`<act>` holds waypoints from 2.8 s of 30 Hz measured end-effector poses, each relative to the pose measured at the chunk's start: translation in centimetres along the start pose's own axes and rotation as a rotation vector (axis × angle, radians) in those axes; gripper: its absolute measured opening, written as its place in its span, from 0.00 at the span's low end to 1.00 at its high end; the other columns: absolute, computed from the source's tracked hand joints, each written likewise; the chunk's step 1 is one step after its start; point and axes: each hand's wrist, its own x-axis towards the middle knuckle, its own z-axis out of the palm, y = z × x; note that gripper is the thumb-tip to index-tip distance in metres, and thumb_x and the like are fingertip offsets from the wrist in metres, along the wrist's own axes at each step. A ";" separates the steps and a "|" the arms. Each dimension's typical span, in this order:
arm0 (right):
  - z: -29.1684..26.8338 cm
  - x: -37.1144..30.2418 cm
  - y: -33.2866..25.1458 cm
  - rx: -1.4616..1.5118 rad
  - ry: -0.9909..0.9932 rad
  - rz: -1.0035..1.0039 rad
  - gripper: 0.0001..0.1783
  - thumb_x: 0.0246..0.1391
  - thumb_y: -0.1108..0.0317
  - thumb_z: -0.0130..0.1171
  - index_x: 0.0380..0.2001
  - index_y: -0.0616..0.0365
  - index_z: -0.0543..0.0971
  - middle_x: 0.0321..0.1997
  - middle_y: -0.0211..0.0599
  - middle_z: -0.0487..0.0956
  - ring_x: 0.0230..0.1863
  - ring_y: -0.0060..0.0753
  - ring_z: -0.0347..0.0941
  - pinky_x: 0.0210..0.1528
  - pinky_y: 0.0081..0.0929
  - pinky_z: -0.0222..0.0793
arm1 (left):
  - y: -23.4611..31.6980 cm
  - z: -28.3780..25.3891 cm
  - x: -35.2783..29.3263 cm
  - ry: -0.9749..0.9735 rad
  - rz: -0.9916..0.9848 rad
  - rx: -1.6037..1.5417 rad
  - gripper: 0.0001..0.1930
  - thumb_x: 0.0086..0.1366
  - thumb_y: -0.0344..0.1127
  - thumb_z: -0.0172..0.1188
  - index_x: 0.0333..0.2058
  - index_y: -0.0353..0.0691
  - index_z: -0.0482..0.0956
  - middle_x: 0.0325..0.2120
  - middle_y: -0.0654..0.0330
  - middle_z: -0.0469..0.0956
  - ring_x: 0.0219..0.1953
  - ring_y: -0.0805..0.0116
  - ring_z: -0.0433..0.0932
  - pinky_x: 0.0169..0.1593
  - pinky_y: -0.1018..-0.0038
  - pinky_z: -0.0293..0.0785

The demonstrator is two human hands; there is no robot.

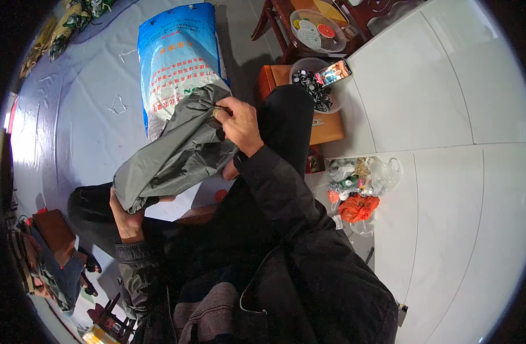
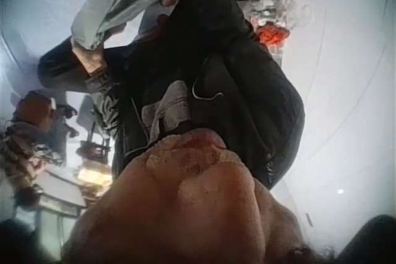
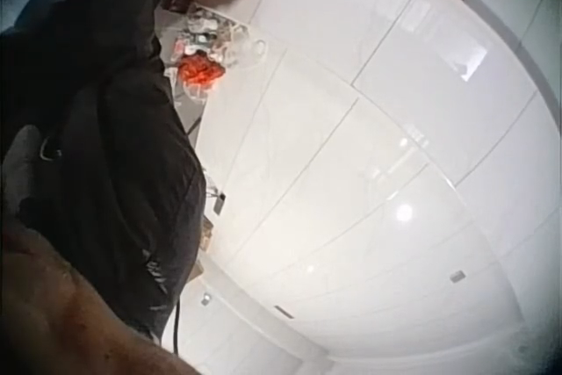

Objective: Placing items into silver plastic bags and organizing them on the floor.

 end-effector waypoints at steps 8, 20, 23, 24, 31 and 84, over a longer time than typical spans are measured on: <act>-0.1 0.0 -0.7 0.012 0.065 0.040 0.12 0.57 0.75 0.63 0.44 0.67 0.80 0.31 0.39 0.82 0.22 0.22 0.76 0.22 0.25 0.71 | -0.9 0.9 -0.2 0.249 0.093 0.089 0.22 0.76 0.39 0.48 0.62 0.34 0.69 0.58 0.51 0.75 0.60 0.56 0.74 0.63 0.60 0.71; 3.9 -3.2 -5.6 0.138 -0.423 -0.122 0.12 0.56 0.71 0.64 0.43 0.61 0.80 0.28 0.35 0.81 0.25 0.19 0.76 0.28 0.25 0.72 | -5.9 6.5 0.2 -0.034 0.615 1.692 0.44 0.50 0.31 0.75 0.64 0.26 0.63 0.53 0.36 0.75 0.56 0.39 0.74 0.58 0.58 0.73; 3.4 -3.0 -5.7 0.134 -0.422 -0.091 0.12 0.56 0.73 0.61 0.44 0.62 0.77 0.26 0.40 0.78 0.25 0.26 0.77 0.28 0.31 0.71 | -6.8 5.8 0.6 -0.031 0.471 1.656 0.45 0.46 0.31 0.76 0.63 0.26 0.64 0.51 0.36 0.76 0.54 0.37 0.75 0.54 0.56 0.76; 3.4 -3.1 -5.9 0.135 -0.425 -0.090 0.12 0.56 0.73 0.61 0.44 0.62 0.77 0.26 0.40 0.78 0.25 0.26 0.77 0.28 0.31 0.71 | -7.0 5.5 0.6 -0.029 0.476 1.632 0.45 0.45 0.31 0.76 0.63 0.27 0.64 0.49 0.36 0.77 0.53 0.37 0.76 0.52 0.55 0.77; 3.8 -2.8 -8.2 0.483 -0.231 -0.098 0.16 0.63 0.75 0.58 0.54 0.63 0.74 0.36 0.35 0.83 0.32 0.21 0.78 0.35 0.20 0.75 | -3.2 6.2 0.8 0.125 0.600 1.475 0.38 0.49 0.32 0.73 0.60 0.31 0.69 0.48 0.36 0.78 0.50 0.37 0.79 0.50 0.57 0.77; 7.8 2.8 20.6 -1.258 -0.757 -0.191 0.18 0.53 0.64 0.59 0.45 0.62 0.82 0.34 0.46 0.83 0.33 0.45 0.82 0.34 0.48 0.79 | 13.8 4.3 -3.2 0.473 1.325 0.827 0.17 0.74 0.33 0.56 0.55 0.29 0.75 0.43 0.43 0.84 0.46 0.61 0.84 0.53 0.68 0.81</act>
